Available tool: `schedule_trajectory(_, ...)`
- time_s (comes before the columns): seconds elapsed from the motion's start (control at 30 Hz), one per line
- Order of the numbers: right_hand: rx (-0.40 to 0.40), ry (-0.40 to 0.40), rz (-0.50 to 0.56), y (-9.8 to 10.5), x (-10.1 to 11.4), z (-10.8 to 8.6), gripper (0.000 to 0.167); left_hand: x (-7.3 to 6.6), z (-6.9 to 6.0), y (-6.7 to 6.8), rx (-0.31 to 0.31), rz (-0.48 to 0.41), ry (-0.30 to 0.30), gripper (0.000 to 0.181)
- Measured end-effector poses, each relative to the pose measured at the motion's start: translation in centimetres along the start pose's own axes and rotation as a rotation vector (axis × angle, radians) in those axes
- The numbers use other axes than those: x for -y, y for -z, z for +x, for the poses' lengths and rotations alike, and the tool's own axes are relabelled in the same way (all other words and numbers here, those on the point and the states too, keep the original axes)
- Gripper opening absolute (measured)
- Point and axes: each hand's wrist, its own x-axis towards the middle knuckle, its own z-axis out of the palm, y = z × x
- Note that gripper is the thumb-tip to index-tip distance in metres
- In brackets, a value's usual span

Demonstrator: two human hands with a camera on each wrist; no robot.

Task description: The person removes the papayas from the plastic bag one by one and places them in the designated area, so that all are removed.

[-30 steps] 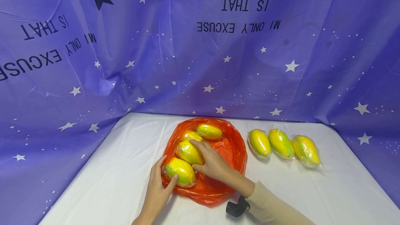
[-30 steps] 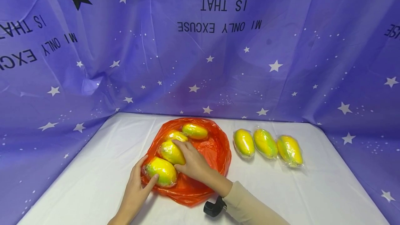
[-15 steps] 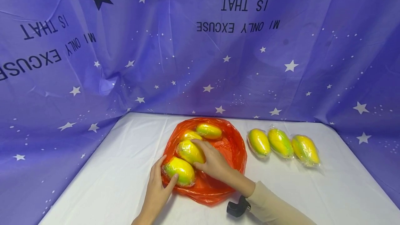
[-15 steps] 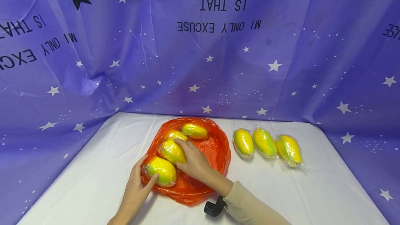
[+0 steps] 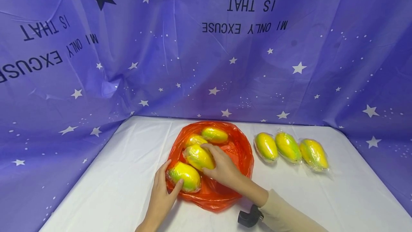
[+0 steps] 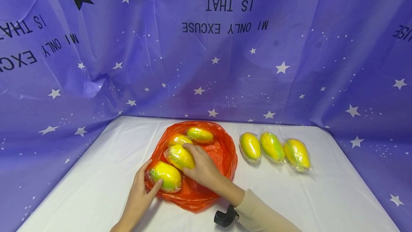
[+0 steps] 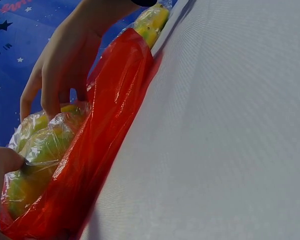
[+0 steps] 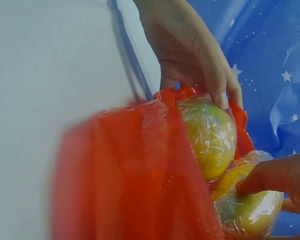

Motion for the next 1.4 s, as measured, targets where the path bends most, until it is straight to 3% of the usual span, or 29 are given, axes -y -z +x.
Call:
schedule_trajectory(0.6, -0.041, -0.006, 0.075, 2.4, -0.7, -2.4, 0.073, 0.0, 0.0, 0.0, 0.004, -0.004, 0.008, 0.072)
schedule_trajectory(1.4, -0.18, -0.04, 0.007, 6.8, -2.1, -4.9, 0.077, 0.1, 0.0, -0.1, -0.001, 0.005, -0.003, 0.072)
